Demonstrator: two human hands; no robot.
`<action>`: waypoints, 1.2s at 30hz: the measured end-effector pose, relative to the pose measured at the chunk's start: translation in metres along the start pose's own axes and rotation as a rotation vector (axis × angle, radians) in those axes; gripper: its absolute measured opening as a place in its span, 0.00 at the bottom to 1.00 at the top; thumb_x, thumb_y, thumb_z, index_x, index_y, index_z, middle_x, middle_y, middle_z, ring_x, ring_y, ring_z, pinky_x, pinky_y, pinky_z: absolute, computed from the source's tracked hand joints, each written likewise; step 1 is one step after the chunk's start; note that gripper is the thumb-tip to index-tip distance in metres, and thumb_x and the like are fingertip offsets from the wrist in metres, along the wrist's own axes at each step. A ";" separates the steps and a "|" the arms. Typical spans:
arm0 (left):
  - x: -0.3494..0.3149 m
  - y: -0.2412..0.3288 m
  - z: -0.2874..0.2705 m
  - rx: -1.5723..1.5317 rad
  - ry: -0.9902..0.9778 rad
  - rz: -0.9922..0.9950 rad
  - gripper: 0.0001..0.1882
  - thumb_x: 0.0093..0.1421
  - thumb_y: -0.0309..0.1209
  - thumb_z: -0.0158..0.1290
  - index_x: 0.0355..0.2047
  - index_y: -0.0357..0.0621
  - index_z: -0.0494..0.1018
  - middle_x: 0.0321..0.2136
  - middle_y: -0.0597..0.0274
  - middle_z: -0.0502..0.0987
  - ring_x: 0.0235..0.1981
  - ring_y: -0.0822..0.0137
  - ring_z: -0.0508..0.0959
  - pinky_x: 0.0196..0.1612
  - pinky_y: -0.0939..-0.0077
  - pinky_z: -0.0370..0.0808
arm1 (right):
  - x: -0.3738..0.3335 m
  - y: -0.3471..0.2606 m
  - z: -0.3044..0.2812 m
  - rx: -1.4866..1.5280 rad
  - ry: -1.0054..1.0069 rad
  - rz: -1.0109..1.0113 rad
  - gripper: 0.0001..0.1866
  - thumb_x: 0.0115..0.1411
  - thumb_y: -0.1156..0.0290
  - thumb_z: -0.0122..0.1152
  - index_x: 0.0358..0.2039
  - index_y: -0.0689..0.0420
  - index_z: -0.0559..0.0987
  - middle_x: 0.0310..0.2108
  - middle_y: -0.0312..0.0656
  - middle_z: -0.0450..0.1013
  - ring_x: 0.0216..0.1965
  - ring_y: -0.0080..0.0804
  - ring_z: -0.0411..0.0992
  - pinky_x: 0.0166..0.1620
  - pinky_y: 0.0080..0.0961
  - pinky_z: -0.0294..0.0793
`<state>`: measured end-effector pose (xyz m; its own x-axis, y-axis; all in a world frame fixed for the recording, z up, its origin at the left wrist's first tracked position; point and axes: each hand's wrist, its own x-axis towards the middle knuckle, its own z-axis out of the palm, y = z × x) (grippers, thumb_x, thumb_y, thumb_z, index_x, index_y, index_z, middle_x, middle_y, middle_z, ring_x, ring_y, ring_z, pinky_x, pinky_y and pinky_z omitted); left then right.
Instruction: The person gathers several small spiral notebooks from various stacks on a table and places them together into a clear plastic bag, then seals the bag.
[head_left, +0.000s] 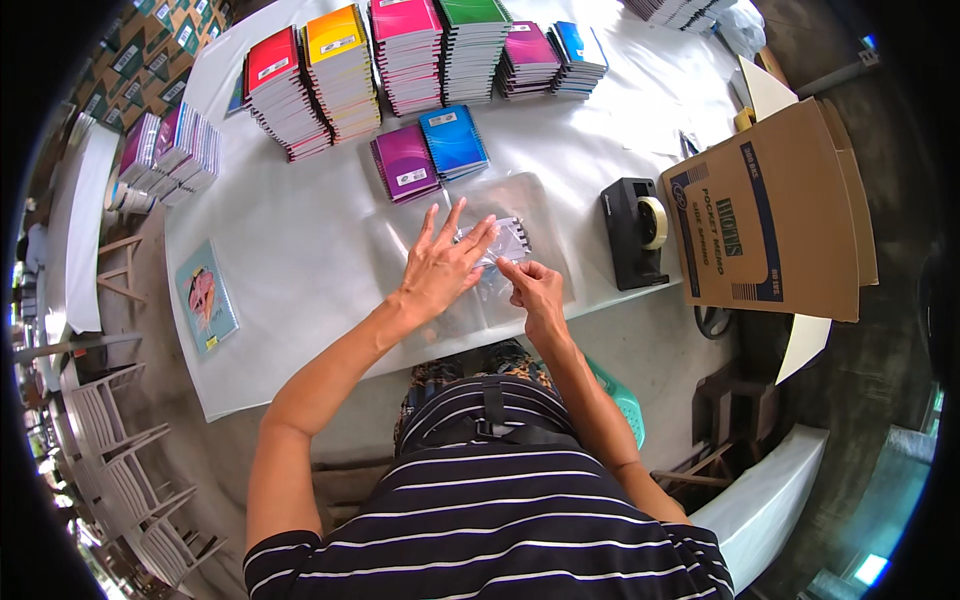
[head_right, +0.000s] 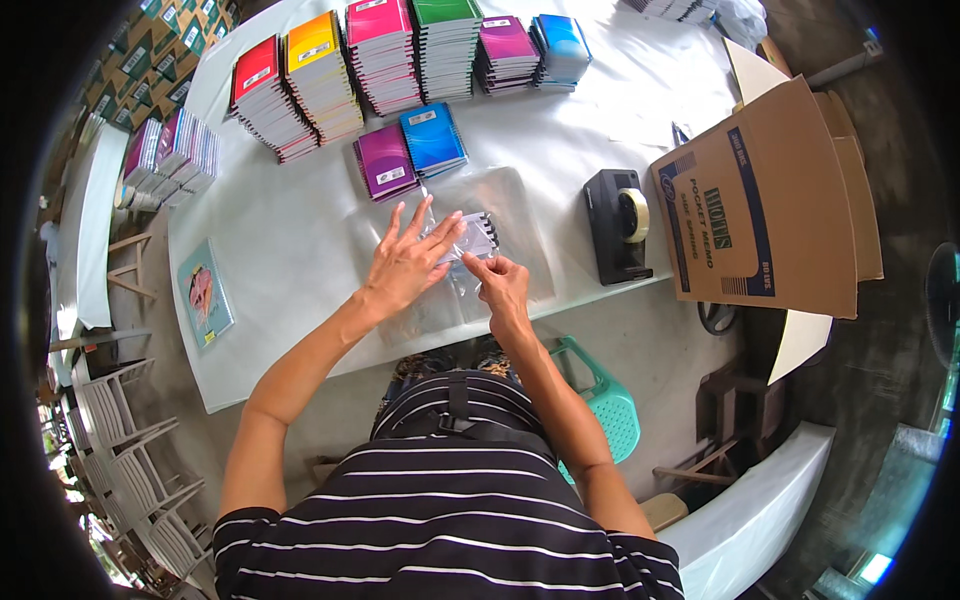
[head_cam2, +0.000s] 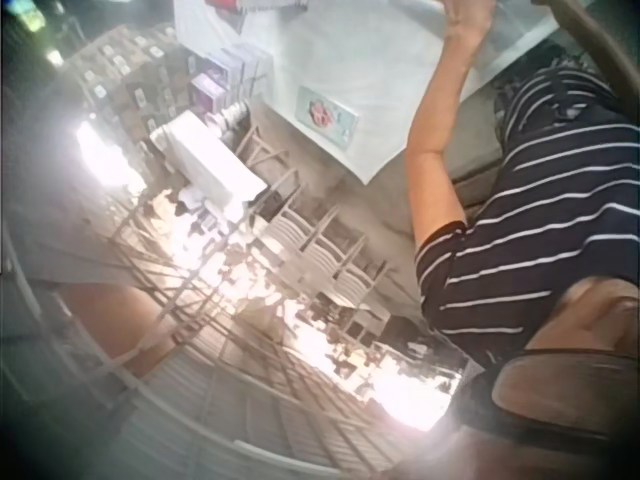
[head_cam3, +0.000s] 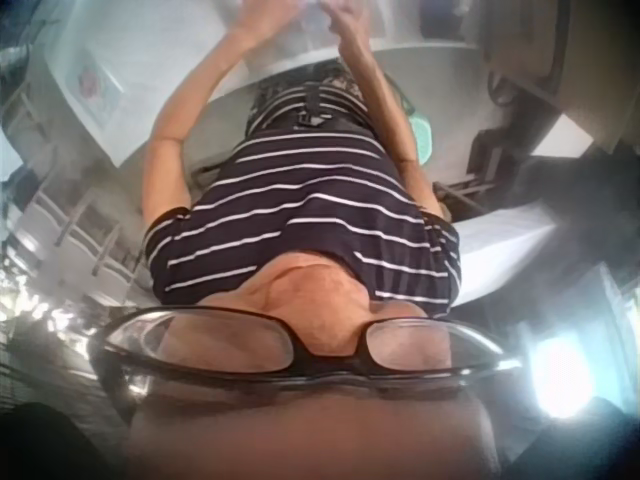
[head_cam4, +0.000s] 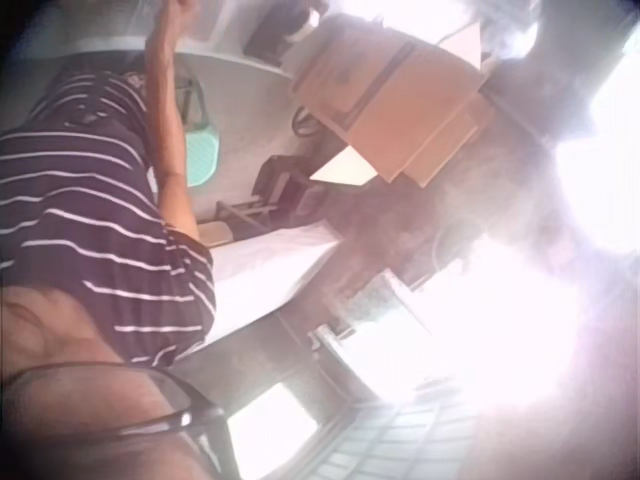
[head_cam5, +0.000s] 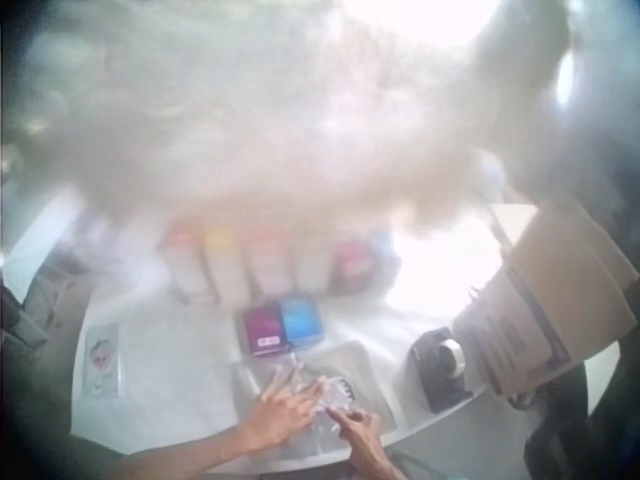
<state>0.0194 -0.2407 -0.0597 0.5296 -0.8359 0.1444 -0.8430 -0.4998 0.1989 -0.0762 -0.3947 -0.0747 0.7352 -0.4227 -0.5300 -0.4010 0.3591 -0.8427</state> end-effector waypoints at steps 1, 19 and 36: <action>0.000 -0.001 0.000 0.005 0.002 0.000 0.34 0.55 0.37 0.58 0.62 0.53 0.63 0.65 0.73 0.60 0.67 0.52 0.54 0.66 0.42 0.49 | 0.000 0.002 0.001 0.009 -0.001 -0.010 0.17 0.52 0.60 0.72 0.20 0.57 0.74 0.16 0.28 0.64 0.16 0.15 0.58 0.21 0.16 0.55; 0.053 -0.034 0.032 -0.681 -0.247 -0.210 0.38 0.52 0.49 0.58 0.63 0.53 0.63 0.64 0.52 0.59 0.63 0.50 0.62 0.64 0.59 0.60 | 0.024 0.044 -0.001 -0.008 -0.056 -0.213 0.13 0.58 0.65 0.65 0.24 0.58 0.74 0.25 0.32 0.71 0.26 0.16 0.63 0.32 0.15 0.61; 0.061 -0.036 0.036 -0.746 -0.259 -0.214 0.47 0.46 0.46 0.63 0.62 0.35 0.58 0.51 0.41 0.73 0.50 0.49 0.76 0.53 0.65 0.71 | 0.022 0.032 -0.005 -0.162 -0.137 -0.272 0.16 0.59 0.62 0.64 0.29 0.66 0.77 0.20 0.40 0.74 0.19 0.22 0.70 0.23 0.20 0.69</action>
<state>0.0787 -0.2814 -0.0934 0.5565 -0.8112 -0.1797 -0.3938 -0.4479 0.8027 -0.0751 -0.3966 -0.1138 0.8892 -0.3653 -0.2754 -0.2536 0.1073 -0.9613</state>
